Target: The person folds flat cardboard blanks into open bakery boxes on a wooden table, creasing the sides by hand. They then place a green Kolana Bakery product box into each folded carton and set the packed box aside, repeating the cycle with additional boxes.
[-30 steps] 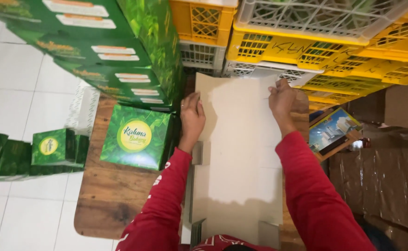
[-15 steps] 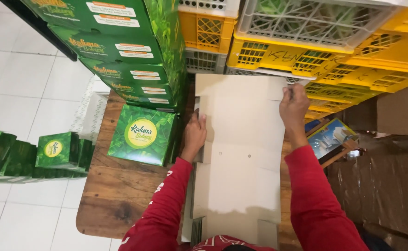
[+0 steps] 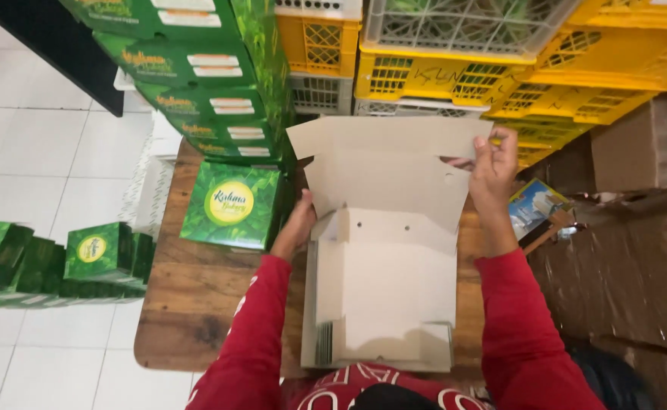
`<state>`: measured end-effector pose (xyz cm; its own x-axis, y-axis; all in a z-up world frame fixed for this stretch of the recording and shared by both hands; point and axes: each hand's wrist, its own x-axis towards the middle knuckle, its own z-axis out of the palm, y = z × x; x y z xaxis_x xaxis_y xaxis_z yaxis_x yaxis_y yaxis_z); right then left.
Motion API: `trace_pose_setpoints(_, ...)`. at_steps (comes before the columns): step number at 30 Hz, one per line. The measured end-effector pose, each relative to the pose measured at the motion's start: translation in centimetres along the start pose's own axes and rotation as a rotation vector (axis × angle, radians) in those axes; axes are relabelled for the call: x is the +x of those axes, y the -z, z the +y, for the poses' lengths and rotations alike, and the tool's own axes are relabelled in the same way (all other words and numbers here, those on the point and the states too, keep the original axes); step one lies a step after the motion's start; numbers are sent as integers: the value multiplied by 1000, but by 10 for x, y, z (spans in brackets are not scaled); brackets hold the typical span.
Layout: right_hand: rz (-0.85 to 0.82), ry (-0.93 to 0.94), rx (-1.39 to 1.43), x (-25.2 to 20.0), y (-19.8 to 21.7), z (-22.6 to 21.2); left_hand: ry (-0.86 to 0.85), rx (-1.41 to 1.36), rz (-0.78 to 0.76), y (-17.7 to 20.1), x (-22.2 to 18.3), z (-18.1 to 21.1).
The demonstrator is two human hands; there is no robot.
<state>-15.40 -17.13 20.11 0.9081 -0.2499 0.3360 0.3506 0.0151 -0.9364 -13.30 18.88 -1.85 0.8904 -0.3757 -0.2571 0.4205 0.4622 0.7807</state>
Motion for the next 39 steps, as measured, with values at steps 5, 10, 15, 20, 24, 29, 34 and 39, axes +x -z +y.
trace_pose_setpoints(5,39,4,35,-6,-13,-23,82,248,131,38,12,-47)
trace_pose_setpoints(10,77,-10,88,10,37,91,13,704,51,-25,-23,3)
trace_pose_setpoints(15,-116,-148,10,-15,42,96,-32,946,154,-23,5,-13)
trace_pose_setpoints(20,-69,-196,-368,-10,64,143,-379,789,258,14,18,-60)
trace_pose_setpoints(24,20,-142,-241,3,58,98,-451,659,207,7,3,-51)
trace_pose_setpoints(29,-8,-82,-38,-13,35,-22,-294,770,371,-26,-14,-12)
trace_pose_setpoints(34,33,-34,-15,-28,39,-30,-779,1018,634,-110,-60,79)
trace_pose_setpoints(39,166,96,-65,-48,2,-69,-1101,707,285,-267,-139,190)
